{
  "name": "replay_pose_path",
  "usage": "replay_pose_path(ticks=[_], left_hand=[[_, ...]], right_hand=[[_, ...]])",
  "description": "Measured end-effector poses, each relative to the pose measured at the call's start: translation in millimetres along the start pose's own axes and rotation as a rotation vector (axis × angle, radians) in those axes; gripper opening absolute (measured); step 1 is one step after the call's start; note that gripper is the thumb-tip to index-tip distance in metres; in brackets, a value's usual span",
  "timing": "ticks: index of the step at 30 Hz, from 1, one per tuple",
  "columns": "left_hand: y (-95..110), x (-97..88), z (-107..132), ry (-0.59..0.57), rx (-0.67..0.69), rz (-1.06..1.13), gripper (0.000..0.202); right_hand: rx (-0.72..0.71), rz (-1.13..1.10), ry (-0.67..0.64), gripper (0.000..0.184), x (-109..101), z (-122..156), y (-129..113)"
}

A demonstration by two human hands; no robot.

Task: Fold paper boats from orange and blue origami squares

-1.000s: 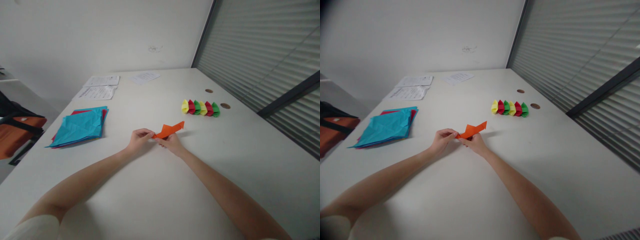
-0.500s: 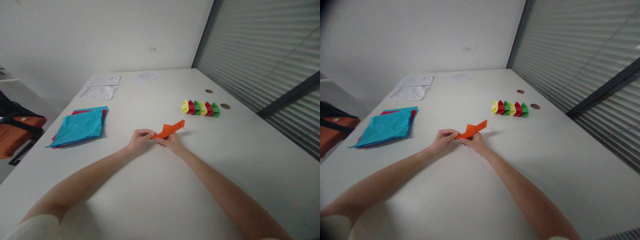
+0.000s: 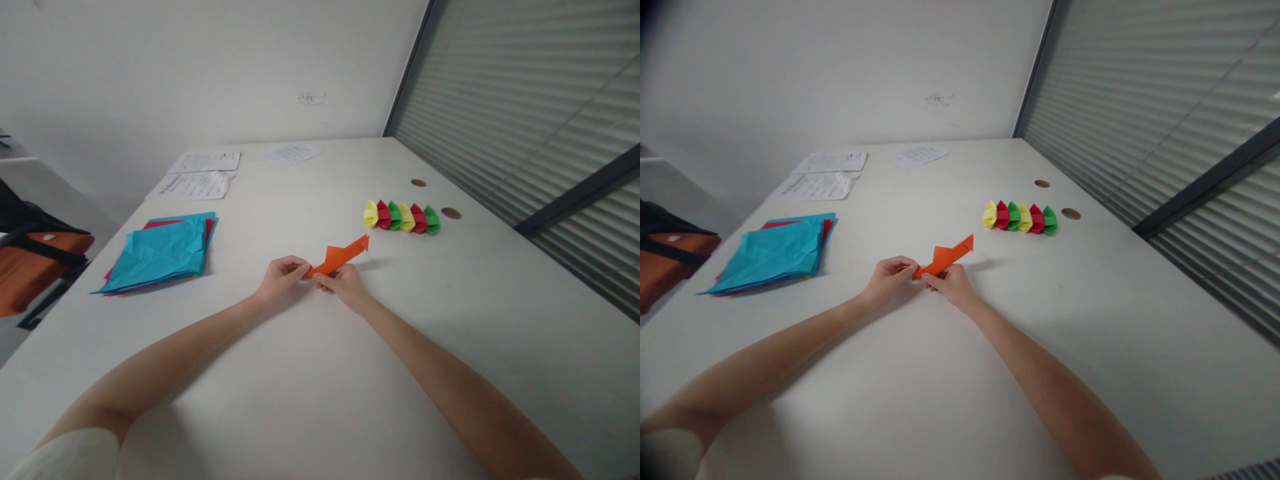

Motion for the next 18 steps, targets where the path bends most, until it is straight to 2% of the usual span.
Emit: replay_pose_path(ticks=[6,13,18], left_hand=[[0.3,2.4,2.7,-0.060,-0.032,0.003,0.035],[1.1,2.9,2.3,-0.021,-0.042,-0.016,0.035],[-1.5,1.6,1.1,-0.025,-0.067,0.080,0.033]], right_hand=[[-0.043,-0.025,0.038,0.038,-1.0,-1.5,1.1],[-0.031,-0.029,0.032,0.037,0.9,0.2,-1.3],[-0.027,-0.006,0.016,0.038,0.7,0.4,-1.2]])
Point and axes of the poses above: each hand's wrist, its own z-axis away from the middle knuckle, its own x-axis out of the palm, y = z × x, the point moved 2 cm from there along -z, towards the middle knuckle
